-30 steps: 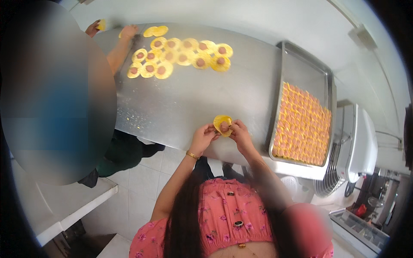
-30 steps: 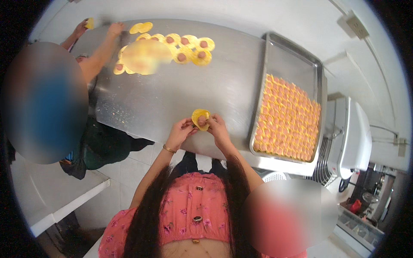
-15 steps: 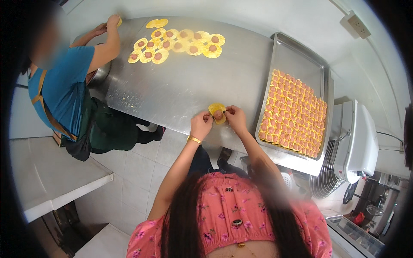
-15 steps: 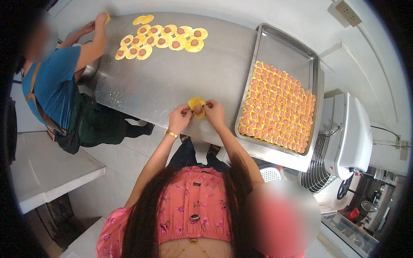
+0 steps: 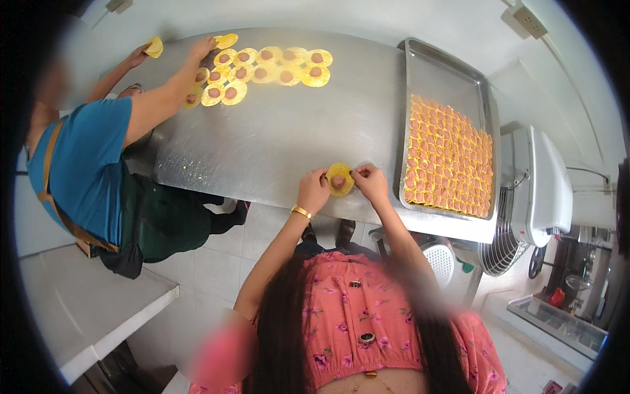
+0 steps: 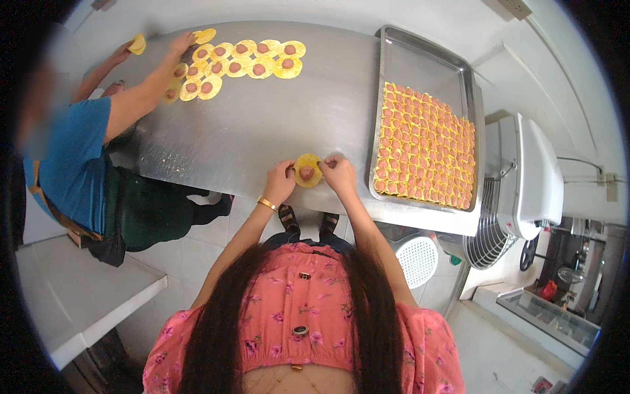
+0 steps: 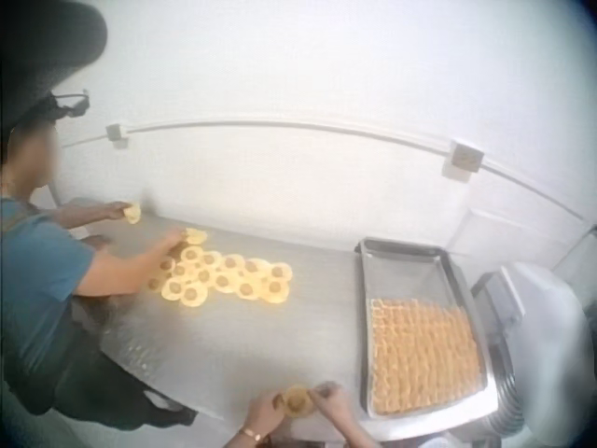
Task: The person places a pink filling into yellow pastry shells and folds them closed, then arranges the finished pastries on a metal tray. A coworker assists by preparing additional shells and filling nearby.
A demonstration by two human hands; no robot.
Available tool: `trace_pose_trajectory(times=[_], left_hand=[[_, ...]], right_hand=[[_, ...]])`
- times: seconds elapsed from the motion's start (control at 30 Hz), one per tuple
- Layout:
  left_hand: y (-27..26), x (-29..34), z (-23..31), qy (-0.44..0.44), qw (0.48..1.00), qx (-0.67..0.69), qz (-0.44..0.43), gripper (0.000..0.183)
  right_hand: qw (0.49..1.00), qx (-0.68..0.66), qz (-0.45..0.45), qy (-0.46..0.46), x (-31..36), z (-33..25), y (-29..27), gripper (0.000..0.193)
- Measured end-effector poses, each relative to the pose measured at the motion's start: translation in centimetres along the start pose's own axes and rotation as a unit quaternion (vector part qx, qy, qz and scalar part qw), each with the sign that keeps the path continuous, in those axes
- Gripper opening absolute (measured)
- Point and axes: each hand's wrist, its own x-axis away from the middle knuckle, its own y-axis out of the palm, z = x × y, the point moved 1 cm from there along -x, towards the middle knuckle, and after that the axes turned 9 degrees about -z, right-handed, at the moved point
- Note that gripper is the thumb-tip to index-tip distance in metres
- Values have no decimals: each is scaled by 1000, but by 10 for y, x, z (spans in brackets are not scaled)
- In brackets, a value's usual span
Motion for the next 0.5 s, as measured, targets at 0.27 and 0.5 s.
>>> trace_pose_trajectory(times=[0.27,0.5], left_hand=[[-10,8,-3,-46,988,121,-89,24],[-5,-4,-12,-100,952,251,-143,27]], right_hand=[[998,-54,-17,-10,8,11,14,13],[914,-398,-77,-4,25,16,18,22]])
